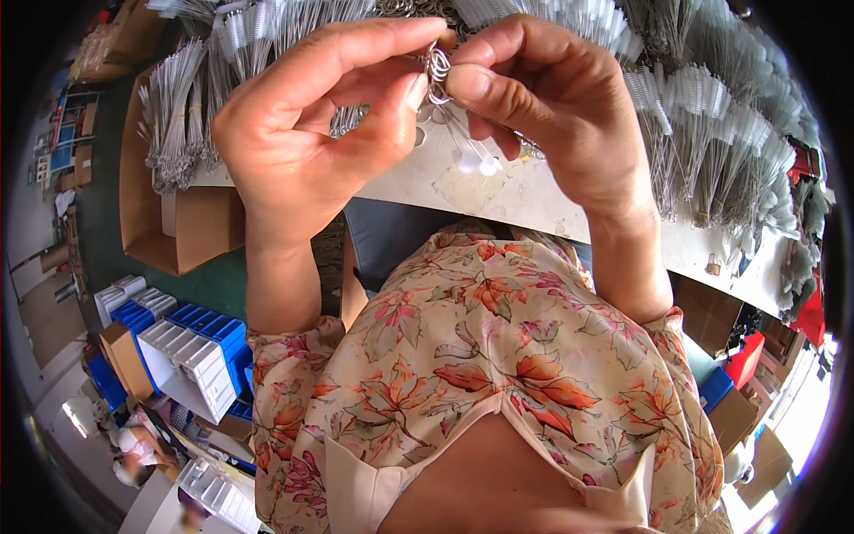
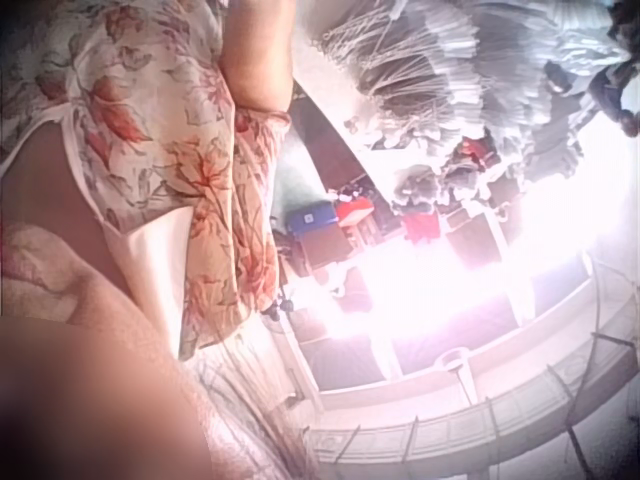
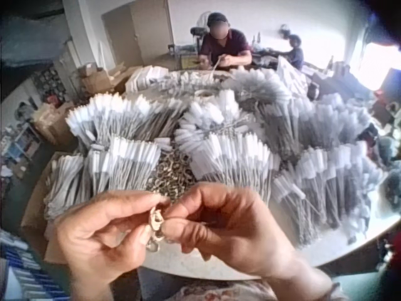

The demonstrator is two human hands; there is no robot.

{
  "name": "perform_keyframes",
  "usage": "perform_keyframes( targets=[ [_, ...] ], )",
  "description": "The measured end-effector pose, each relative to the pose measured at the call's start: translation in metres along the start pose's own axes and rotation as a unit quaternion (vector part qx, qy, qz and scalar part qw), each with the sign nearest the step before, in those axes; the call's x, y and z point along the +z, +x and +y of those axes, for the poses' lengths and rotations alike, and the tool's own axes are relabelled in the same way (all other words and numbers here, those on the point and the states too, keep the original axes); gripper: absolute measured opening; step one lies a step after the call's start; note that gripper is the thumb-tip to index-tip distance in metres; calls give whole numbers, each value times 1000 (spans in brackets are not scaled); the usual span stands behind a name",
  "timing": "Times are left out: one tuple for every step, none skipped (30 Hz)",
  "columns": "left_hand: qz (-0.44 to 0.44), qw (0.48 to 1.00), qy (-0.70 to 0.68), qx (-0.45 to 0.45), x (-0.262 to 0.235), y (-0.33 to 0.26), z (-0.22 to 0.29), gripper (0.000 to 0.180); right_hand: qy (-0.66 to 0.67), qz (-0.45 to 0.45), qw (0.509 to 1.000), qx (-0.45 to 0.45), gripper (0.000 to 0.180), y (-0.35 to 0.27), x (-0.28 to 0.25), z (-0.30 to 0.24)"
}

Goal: The recorder is assembling small cleaning brushes by attaching metal rings to the handles and organizing them into groups and boxes.

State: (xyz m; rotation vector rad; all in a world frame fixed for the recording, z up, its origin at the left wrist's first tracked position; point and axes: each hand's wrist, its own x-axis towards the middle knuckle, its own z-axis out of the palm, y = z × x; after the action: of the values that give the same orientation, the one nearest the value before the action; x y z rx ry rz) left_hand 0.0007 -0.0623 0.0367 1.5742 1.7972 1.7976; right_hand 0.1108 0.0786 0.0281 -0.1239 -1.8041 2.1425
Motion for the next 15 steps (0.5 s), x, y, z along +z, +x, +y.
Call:
perform_keyframes(
  targets=[
    [10, 1000, -15, 11, 0, -1, -2, 31, -4, -9, 1000, 13, 11, 1, -1, -3],
    [10, 1000, -14, 11, 0, -1, -3, 31, -7, -18, 1000, 25, 10, 2, -2, -5],
    [14, 1000, -4, 18, -1, -1, -4, 30, -14, -21, 999, 31, 10, 2, -3, -6],
    [18, 999, 7, 26, -1, -2, -4, 30, -14, -22, 999, 31, 10, 2, -2, -7],
    [19, 999, 8, 25, -1, -2, -2, 30, -25, -18, 999, 40, 10, 1, -2, -9],
    [24, 1000, 13, 4, 0, -2, 1, 29, -35, -13, 998, 48, 10, 0, -1, -10],
    [29, 999, 18, -18, 1, -1, 2, 28, -35, -14, 998, 48, 10, 0, -1, -9],
    [30, 999, 19, -18, 0, 1, 4, 28, -31, -14, 998, 47, 11, -1, -1, -9],
    [19, 999, 9, -29, 0, 4, 6, 26, -27, -14, 998, 47, 11, -1, -1, -8],
    [8, 999, -2, -40, 0, 6, 8, 24, -27, -15, 998, 47, 11, -2, -1, -7],
    [9, 999, -1, -41, -5, 7, 9, 24, -24, -10, 999, 46, 12, -3, -1, -6],
    [-43, 997, 64, -32, -13, 8, 7, 22, -21, -5, 999, 44, 12, -2, 0, -6],
    [-94, 987, 128, -23, -18, 9, 6, 21, -22, -7, 999, 44, 12, -2, 0, -7],
    [-92, 987, 129, -22, -17, 8, 3, 21, -25, -12, 998, 50, 13, -2, 1, -8],
    [-67, 994, 52, -71, -17, 3, 0, 19, -28, -21, 998, 57, 14, -2, 2, -8]
  ],
)
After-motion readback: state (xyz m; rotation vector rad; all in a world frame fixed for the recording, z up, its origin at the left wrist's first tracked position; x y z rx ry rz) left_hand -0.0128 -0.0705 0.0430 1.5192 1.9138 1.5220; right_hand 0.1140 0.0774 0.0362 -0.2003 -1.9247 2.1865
